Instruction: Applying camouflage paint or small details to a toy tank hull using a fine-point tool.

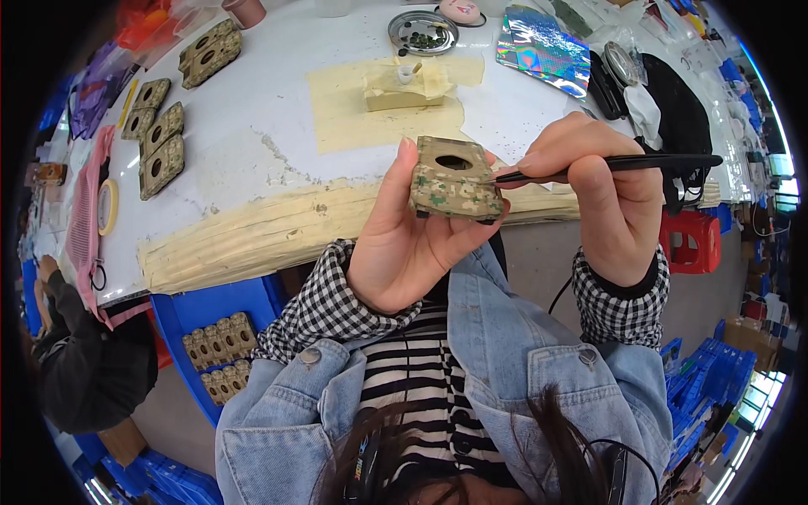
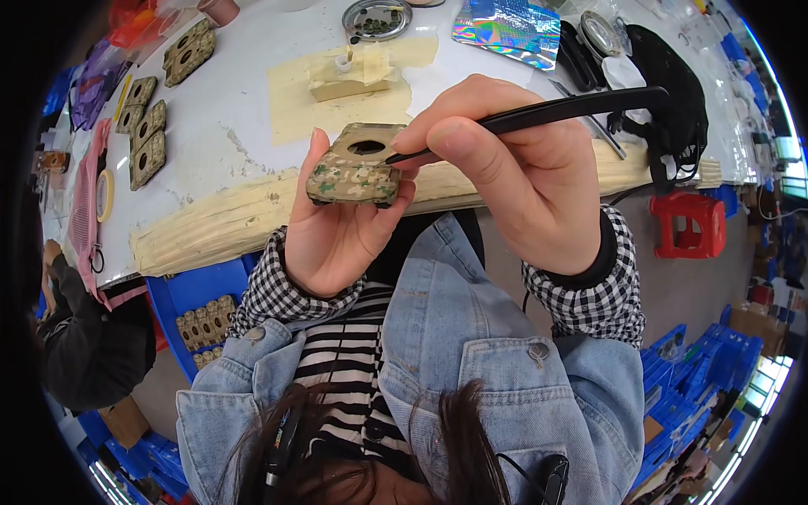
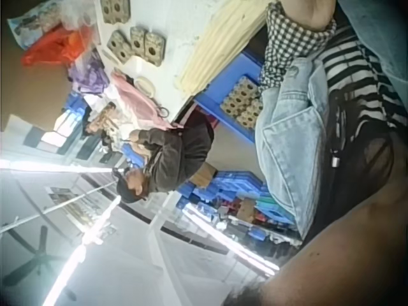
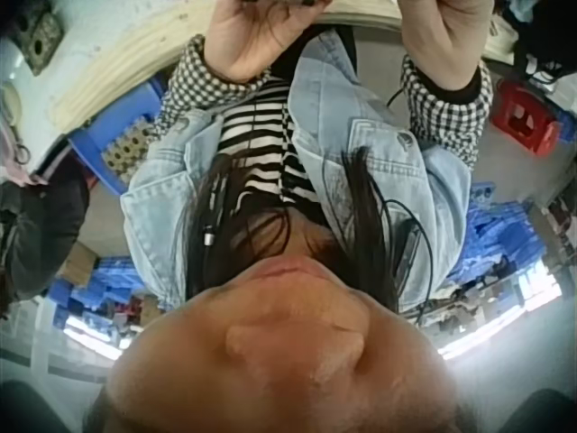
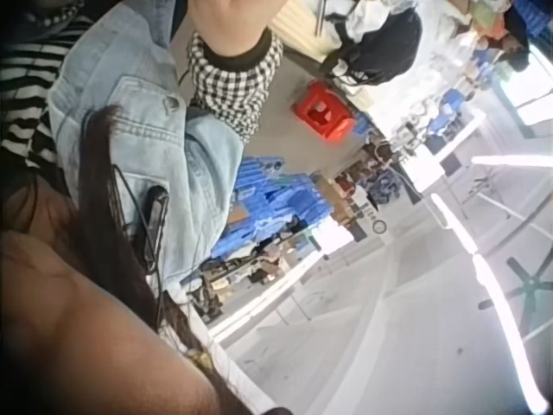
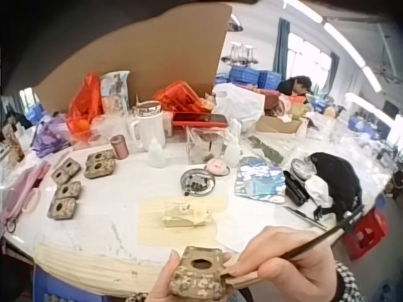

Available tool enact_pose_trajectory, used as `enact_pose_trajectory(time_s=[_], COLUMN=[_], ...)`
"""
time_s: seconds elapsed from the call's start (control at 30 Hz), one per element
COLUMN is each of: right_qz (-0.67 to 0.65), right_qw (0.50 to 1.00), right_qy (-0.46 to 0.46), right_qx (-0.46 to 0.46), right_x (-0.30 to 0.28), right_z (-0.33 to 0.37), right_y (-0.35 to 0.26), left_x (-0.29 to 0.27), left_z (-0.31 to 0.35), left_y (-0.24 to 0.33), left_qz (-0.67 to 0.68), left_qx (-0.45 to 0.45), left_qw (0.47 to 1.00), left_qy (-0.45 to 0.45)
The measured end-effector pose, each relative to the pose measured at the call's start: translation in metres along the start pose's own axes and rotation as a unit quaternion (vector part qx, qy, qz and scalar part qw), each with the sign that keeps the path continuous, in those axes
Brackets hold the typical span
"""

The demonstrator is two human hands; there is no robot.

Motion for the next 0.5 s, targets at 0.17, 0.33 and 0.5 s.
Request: enact_pose_trajectory(time_s=[0.17, 0.33, 0.5], right_qz=[0.017, 0.036, 0.041], right_qw=[1.0, 0.999, 0.999], right_qy=[-0.004, -0.003, -0.005], right_qx=[0.007, -0.005, -0.007], right_x=[0.0021, 0.004, 0.0055], right_z=[-0.0012, -0.0027, -0.0036], right_y=[0.0, -0.0015, -0.001], left_x=[-0.0008, -0.0033, -0.0045], left_z=[0.001, 0.0024, 0.0028], left_y=[0.002, 0.0036, 0.0044], left_qz=[-0.027, -0.01, -0.002], left_qx=[0.009, 0.013, 0.015], left_qw=[0.999, 1.0, 1.0], left_qy=[0.015, 0.016, 0.026])
Point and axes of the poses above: each hand's wrist, its own z-axis away from the middle knuckle, its own x-axis out of the palm, y = z × x, the point moved 8 cm from there along -z, towards the middle knuckle, and after that the axes turned 9 degrees about x, right-handed, at the moved point
